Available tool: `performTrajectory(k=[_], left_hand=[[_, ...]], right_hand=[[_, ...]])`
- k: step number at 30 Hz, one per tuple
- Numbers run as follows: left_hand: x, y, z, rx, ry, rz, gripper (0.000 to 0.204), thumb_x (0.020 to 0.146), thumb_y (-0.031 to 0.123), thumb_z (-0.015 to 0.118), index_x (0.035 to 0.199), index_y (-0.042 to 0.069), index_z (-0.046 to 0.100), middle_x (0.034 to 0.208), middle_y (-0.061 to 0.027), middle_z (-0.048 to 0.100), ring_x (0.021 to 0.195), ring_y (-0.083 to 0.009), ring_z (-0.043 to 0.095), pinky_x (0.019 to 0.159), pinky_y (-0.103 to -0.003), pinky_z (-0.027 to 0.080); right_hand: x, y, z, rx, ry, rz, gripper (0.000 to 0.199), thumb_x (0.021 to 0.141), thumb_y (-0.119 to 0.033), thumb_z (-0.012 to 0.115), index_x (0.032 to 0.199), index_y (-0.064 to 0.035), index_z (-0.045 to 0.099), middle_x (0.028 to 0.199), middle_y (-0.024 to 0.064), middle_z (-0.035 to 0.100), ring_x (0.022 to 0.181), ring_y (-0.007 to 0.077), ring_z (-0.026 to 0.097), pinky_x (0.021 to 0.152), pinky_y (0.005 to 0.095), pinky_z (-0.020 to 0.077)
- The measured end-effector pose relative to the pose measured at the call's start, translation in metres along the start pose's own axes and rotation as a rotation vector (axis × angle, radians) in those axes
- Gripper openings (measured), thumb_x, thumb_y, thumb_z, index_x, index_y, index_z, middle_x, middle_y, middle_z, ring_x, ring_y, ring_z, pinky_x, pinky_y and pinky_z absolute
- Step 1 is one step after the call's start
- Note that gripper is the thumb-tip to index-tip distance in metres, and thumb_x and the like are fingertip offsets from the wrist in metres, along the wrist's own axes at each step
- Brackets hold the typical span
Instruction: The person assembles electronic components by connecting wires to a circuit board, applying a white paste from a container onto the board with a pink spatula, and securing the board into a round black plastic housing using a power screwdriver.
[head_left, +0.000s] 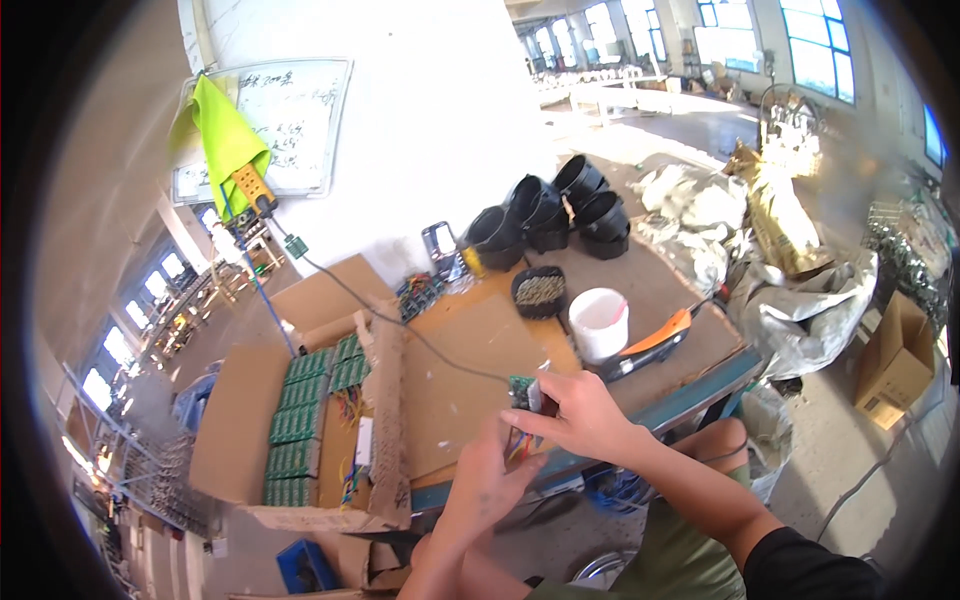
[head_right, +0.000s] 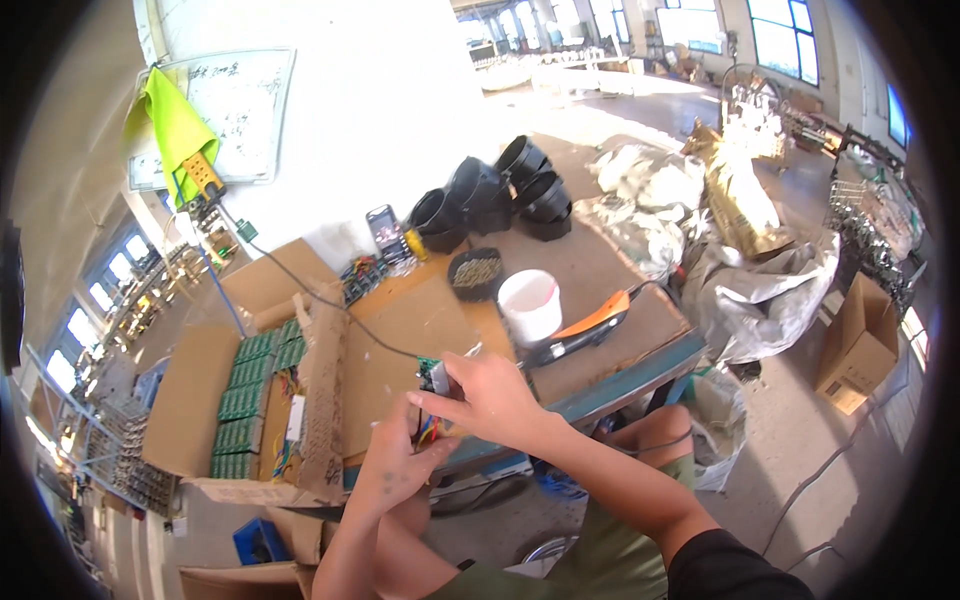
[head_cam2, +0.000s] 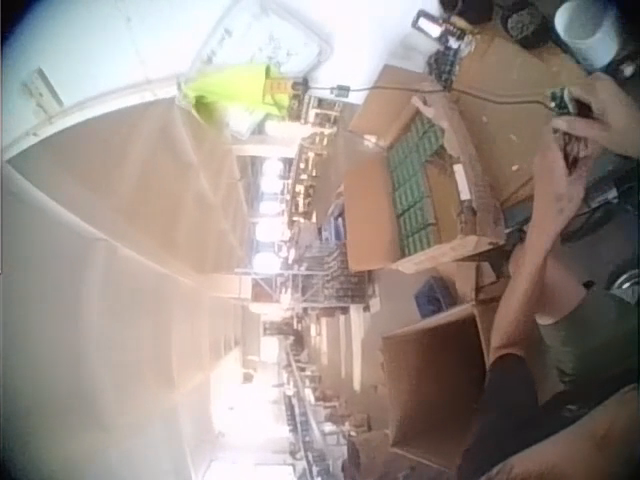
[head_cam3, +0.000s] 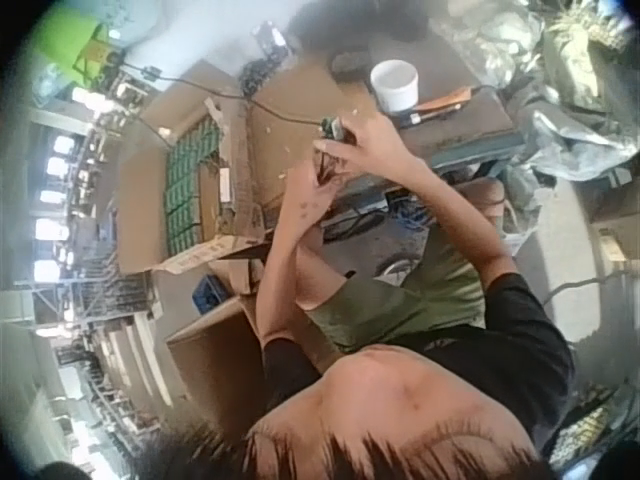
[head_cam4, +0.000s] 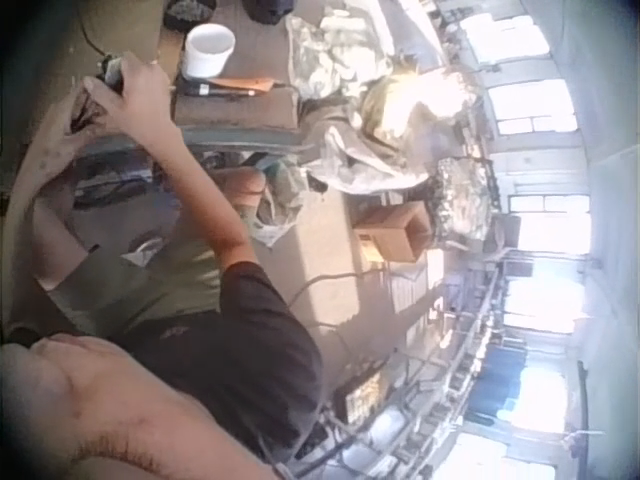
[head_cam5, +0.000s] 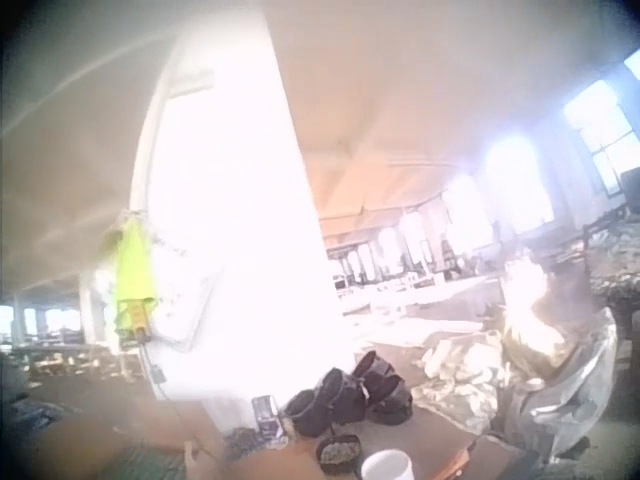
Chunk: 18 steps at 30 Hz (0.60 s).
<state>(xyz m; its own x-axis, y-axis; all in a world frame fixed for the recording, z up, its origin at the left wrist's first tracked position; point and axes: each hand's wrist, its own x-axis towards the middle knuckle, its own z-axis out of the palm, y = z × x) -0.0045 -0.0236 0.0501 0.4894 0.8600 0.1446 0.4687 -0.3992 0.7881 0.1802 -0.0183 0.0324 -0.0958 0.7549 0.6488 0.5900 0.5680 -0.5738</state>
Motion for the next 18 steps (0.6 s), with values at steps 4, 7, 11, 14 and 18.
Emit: performTrajectory(k=[4, 7, 11, 14, 18], left_hand=[[0.021, -0.002, 0.016, 0.109, -0.041, 0.073, 0.026, 0.088, 0.010, 0.070, 0.109, -0.001, 0.059, 0.075, -0.0133, 0.065, 0.065, -0.0248, 0.062, 0.063, -0.037, 0.049], [0.025, 0.000, 0.039, 0.247, 0.141, 0.184, 0.032, 0.089, 0.030, 0.069, 0.104, 0.003, 0.062, 0.069, -0.0172, 0.063, 0.066, -0.0394, 0.063, 0.057, -0.047, 0.047], [0.025, 0.003, 0.049, 0.371, 0.206, 0.190, 0.031, 0.090, 0.035, 0.067, 0.093, 0.004, 0.065, 0.066, -0.0159, 0.063, 0.061, -0.0375, 0.063, 0.054, -0.047, 0.046], [0.026, 0.003, 0.050, 0.258, 0.154, 0.179, 0.032, 0.090, 0.035, 0.067, 0.084, 0.004, 0.066, 0.065, -0.0158, 0.062, 0.057, -0.0359, 0.061, 0.052, -0.044, 0.045], [0.029, -0.012, 0.052, -0.051, 0.082, 0.040, 0.030, 0.091, 0.030, 0.068, 0.078, 0.003, 0.065, 0.064, -0.0158, 0.061, 0.054, -0.0344, 0.059, 0.052, -0.040, 0.044]], right_hand=[[-0.011, 0.032, -0.014, 0.593, -0.071, 0.218, 0.030, 0.097, -0.026, 0.066, 0.106, 0.0032, 0.063, 0.085, 0.0107, 0.071, 0.074, 0.0132, 0.067, 0.066, 0.0308, 0.0521], [-0.024, 0.039, -0.015, 0.861, -0.069, 0.291, 0.034, 0.101, -0.014, 0.059, 0.130, 0.0017, 0.054, 0.109, 0.0030, 0.067, 0.099, 0.0101, 0.061, 0.087, 0.0268, 0.0500], [-0.037, 0.046, -0.011, 0.823, -0.017, 0.352, 0.032, 0.101, -0.015, 0.058, 0.127, 0.0007, 0.053, 0.103, 0.0056, 0.069, 0.093, 0.0085, 0.062, 0.081, 0.0263, 0.0514], [-0.045, 0.059, -0.004, 0.691, 0.013, 0.390, 0.028, 0.101, -0.017, 0.057, 0.121, 0.0019, 0.057, 0.096, 0.0041, 0.067, 0.087, 0.0071, 0.058, 0.078, 0.0252, 0.0494], [-0.048, 0.061, 0.000, 0.681, 0.015, 0.418, 0.026, 0.102, -0.019, 0.054, 0.117, 0.0018, 0.059, 0.092, 0.0027, 0.063, 0.086, 0.0063, 0.055, 0.078, 0.0251, 0.0477]])
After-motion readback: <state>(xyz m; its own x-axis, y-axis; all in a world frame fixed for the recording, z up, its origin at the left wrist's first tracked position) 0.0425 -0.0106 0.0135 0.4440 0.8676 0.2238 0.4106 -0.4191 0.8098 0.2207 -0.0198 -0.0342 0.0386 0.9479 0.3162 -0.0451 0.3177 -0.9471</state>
